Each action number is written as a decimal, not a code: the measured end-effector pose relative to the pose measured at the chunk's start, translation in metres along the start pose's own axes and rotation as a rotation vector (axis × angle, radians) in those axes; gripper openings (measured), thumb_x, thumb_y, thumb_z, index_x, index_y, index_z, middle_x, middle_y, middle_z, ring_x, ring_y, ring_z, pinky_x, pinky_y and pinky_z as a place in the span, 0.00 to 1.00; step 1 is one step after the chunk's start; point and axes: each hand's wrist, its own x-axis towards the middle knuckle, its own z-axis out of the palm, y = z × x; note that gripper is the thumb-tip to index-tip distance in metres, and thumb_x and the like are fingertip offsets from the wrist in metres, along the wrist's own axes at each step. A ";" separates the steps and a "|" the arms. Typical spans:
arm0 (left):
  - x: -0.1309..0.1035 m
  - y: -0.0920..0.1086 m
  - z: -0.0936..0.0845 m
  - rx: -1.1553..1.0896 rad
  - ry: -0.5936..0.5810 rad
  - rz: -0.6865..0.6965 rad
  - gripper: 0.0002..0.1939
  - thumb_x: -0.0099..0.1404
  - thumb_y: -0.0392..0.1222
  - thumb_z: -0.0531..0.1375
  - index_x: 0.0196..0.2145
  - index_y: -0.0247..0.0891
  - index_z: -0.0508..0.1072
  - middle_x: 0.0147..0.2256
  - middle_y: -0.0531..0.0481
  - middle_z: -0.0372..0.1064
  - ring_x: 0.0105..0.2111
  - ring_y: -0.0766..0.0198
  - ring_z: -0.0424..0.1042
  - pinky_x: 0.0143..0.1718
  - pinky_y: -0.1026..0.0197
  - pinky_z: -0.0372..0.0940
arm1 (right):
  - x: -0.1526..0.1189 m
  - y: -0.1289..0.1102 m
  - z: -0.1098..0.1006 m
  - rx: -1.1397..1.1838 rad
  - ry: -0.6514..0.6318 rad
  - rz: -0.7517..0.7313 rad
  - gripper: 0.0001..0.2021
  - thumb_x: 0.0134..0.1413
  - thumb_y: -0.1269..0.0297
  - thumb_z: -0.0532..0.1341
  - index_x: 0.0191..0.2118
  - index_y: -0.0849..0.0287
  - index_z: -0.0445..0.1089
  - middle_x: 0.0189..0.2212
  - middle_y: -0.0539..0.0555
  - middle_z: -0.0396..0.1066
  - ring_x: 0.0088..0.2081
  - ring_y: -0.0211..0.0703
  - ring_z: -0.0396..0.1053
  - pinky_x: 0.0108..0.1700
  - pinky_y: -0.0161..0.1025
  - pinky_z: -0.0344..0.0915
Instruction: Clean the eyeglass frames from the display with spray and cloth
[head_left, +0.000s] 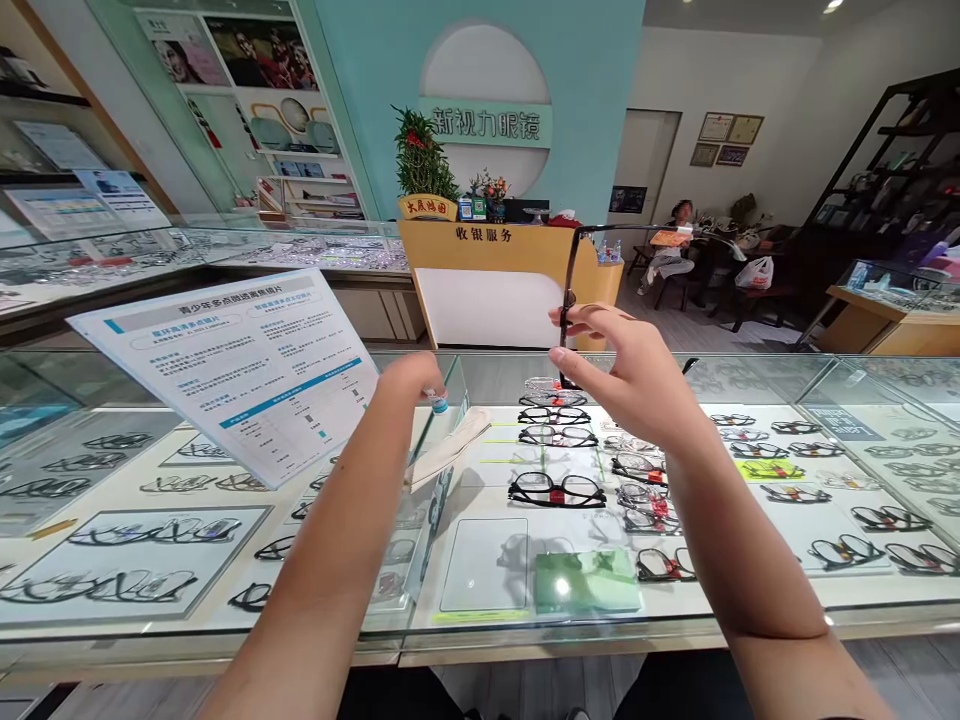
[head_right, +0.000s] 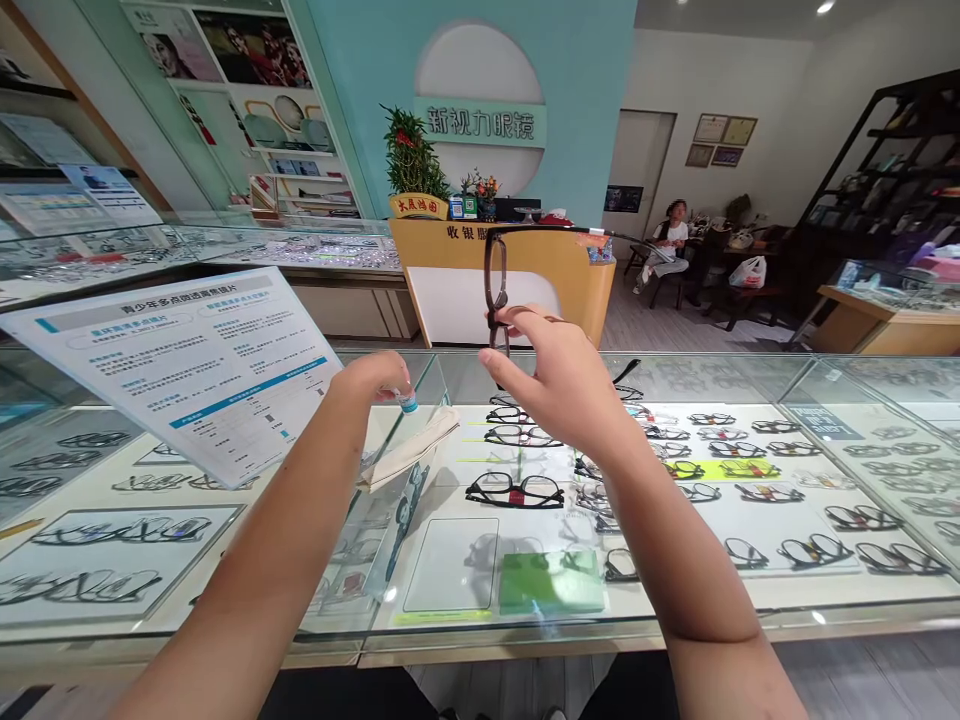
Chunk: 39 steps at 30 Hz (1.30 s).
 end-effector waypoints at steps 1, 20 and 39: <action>0.000 0.002 0.000 0.040 -0.038 -0.056 0.23 0.30 0.43 0.82 0.20 0.41 0.74 0.19 0.43 0.70 0.33 0.36 0.80 0.38 0.43 0.69 | 0.000 0.000 0.000 0.000 -0.001 -0.001 0.18 0.72 0.52 0.67 0.60 0.56 0.80 0.62 0.62 0.83 0.59 0.62 0.82 0.61 0.59 0.76; -0.070 0.056 -0.041 -0.885 0.428 0.373 0.38 0.46 0.52 0.84 0.51 0.44 0.75 0.41 0.47 0.81 0.36 0.56 0.79 0.40 0.55 0.73 | 0.005 0.006 -0.005 0.103 -0.023 0.020 0.17 0.76 0.53 0.64 0.61 0.54 0.80 0.63 0.60 0.82 0.56 0.54 0.81 0.59 0.54 0.76; -0.115 0.105 -0.033 -1.375 0.118 0.615 0.30 0.62 0.75 0.73 0.42 0.48 0.76 0.36 0.48 0.78 0.46 0.48 0.84 0.43 0.45 0.81 | 0.009 0.009 -0.010 0.469 -0.104 0.065 0.17 0.75 0.49 0.65 0.58 0.53 0.80 0.58 0.58 0.81 0.53 0.48 0.80 0.59 0.49 0.77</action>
